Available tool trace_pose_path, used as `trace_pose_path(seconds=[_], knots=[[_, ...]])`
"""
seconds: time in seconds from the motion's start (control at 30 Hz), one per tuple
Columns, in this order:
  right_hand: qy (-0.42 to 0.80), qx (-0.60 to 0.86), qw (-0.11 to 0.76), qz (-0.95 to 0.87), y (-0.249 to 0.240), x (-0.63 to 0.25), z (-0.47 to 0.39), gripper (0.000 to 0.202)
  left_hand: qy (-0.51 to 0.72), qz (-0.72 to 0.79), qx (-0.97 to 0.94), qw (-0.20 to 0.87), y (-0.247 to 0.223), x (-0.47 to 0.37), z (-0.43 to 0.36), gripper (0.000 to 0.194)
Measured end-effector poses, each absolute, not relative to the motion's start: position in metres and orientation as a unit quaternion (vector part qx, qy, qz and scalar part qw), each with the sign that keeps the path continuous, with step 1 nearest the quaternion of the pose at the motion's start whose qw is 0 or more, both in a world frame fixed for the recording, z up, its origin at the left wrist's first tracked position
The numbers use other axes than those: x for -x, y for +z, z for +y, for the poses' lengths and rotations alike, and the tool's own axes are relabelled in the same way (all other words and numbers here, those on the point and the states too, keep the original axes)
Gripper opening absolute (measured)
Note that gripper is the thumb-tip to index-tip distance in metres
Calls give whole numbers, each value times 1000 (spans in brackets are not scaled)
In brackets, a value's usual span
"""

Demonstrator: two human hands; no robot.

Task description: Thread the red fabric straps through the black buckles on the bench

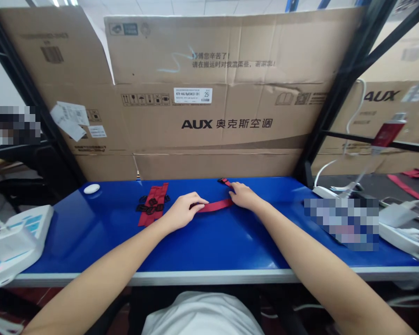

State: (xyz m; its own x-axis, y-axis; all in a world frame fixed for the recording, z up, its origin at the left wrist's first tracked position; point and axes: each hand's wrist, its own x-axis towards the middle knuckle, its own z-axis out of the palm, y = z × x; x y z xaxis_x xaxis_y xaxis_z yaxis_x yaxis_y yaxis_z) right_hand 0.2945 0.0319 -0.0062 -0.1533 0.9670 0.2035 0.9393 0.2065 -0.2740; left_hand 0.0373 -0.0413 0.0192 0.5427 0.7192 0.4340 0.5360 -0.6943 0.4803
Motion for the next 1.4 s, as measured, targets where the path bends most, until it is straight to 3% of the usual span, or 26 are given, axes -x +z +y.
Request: trace_pose_path(seconds=[0.23, 0.43, 0.63, 0.8, 0.9, 1.07, 1.4], knots=[[96, 535, 278, -792, 9, -281, 18, 28, 297, 399, -858, 128, -9, -34, -12, 18], [135, 439, 215, -862, 4, -259, 1, 32, 351, 423, -824, 135, 5, -29, -5, 21], [157, 452, 171, -861, 5, -275, 8, 15, 406, 551, -722, 100, 44, 36, 15, 28], [177, 494, 169, -834, 9, -292, 16, 14, 249, 621, -737, 98, 47, 72, 24, 18], [171, 473, 208, -839, 4, -284, 15, 22, 177, 612, -765, 89, 39, 70, 24, 26], [98, 440, 219, -865, -8, -242, -1, 35, 130, 624, -769, 38, 29, 63, 24, 37], [158, 441, 254, -846, -5, -231, -4, 12, 143, 592, -789, 75, 27, 52, 16, 35]])
